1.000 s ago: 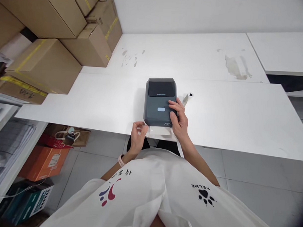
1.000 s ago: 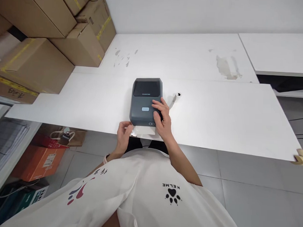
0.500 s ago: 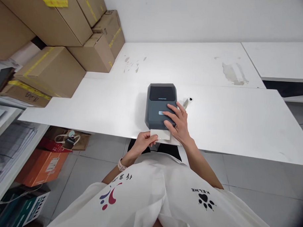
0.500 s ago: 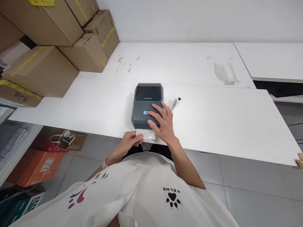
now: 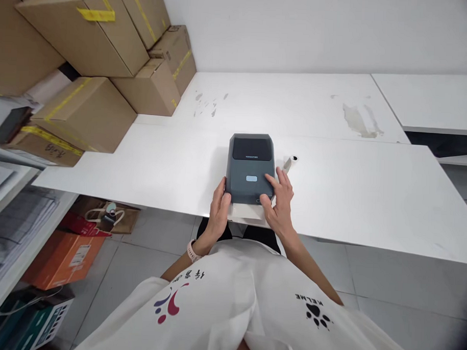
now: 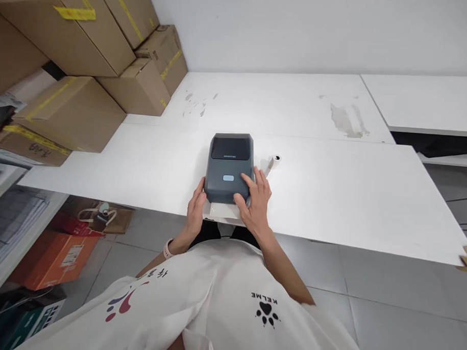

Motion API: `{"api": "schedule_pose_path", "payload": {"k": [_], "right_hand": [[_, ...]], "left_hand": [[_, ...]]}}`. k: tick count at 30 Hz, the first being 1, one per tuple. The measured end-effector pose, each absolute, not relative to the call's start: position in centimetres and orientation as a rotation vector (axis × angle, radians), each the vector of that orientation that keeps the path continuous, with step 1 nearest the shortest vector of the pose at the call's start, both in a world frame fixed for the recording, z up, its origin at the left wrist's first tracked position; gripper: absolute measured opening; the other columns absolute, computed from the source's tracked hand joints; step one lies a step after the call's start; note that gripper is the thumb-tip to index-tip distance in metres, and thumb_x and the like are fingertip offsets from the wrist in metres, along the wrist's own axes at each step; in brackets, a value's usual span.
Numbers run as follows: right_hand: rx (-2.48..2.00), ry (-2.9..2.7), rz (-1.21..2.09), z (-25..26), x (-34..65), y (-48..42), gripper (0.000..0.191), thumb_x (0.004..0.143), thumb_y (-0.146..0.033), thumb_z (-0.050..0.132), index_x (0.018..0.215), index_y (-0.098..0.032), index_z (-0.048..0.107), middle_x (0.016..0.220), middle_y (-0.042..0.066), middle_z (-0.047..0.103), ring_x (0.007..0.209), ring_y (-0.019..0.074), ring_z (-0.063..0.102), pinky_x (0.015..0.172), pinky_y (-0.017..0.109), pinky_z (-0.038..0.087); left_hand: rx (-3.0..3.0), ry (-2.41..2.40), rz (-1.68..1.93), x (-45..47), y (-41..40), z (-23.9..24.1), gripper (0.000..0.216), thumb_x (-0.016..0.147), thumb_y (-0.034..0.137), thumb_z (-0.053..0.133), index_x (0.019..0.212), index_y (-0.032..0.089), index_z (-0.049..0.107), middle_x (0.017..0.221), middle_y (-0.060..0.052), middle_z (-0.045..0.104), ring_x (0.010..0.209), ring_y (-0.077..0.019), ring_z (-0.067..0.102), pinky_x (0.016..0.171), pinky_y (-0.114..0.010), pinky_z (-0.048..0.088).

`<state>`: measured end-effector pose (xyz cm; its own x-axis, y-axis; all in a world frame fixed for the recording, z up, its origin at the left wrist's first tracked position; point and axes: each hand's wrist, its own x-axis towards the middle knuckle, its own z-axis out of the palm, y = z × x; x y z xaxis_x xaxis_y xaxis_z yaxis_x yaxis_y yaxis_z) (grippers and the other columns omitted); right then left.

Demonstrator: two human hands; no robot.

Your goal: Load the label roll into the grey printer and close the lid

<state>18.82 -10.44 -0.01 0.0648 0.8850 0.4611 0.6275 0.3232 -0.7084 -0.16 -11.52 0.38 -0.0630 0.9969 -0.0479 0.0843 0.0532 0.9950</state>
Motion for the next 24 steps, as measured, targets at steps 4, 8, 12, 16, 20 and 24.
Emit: {"api": "schedule_pose_path", "payload": {"k": [4,8,12,16,20,24], "right_hand": [[-1.414,-1.463,0.552,-1.2,18.7,-12.3,0.057,0.105,-0.053,0.04,0.16,-0.038,0.035,0.166,0.007,0.042,0.158,0.0301,0.031,0.125,0.065,0.029],[-1.377,-1.415,0.658,-0.7,18.9,-12.6,0.059,0.104,-0.057,0.041,0.159,-0.038,0.038,0.167,0.006,0.042,0.156,0.0301,0.036,0.125,0.063,0.034],[-1.352,-1.359,0.694,-0.7,18.8,-12.4,0.059,0.104,-0.058,0.041,0.158,-0.035,0.042,0.165,0.006,0.044,0.155,0.0296,0.039,0.126,0.06,0.035],[-1.304,-1.305,0.707,-1.0,18.7,-12.4,0.058,0.105,-0.056,0.04,0.158,-0.034,0.042,0.165,0.006,0.045,0.154,0.0283,0.041,0.126,0.056,0.039],[-1.228,-1.319,0.675,0.1,19.2,-11.2,0.055,0.106,-0.056,0.036,0.158,-0.036,0.043,0.165,0.003,0.045,0.154,0.0287,0.041,0.127,0.057,0.036],[-1.167,-1.475,0.504,3.3,19.6,-7.1,0.065,0.105,-0.064,0.029,0.164,-0.036,0.027,0.171,0.003,0.033,0.16,0.0312,0.028,0.13,0.059,0.028]], "left_hand": [[1.223,1.345,1.212,-0.2,-11.5,0.0,0.065,0.101,0.062,0.042,0.159,0.033,0.04,0.173,0.0,0.032,0.162,-0.0223,0.024,0.134,-0.04,0.023],[1.249,1.332,1.251,-0.3,-11.2,-0.1,0.063,0.102,0.062,0.039,0.157,0.031,0.045,0.172,0.001,0.033,0.164,-0.0219,0.019,0.135,-0.039,0.02],[1.199,1.298,1.297,0.1,-11.3,-0.6,0.065,0.101,0.061,0.04,0.159,0.03,0.042,0.172,0.0,0.033,0.162,-0.0222,0.024,0.134,-0.039,0.023],[1.218,1.304,1.312,0.1,-11.2,-0.6,0.063,0.102,0.06,0.036,0.157,0.031,0.045,0.172,0.002,0.033,0.163,-0.0226,0.022,0.134,-0.039,0.024],[1.272,1.228,1.378,-0.3,-9.9,1.3,0.058,0.103,0.058,0.037,0.153,0.032,0.051,0.17,0.003,0.037,0.162,-0.0234,0.026,0.133,-0.039,0.027],[1.331,1.068,1.466,-0.6,-6.3,3.7,0.055,0.101,0.057,0.044,0.15,0.034,0.054,0.163,0.001,0.049,0.157,-0.0266,0.037,0.131,-0.044,0.029]]}}
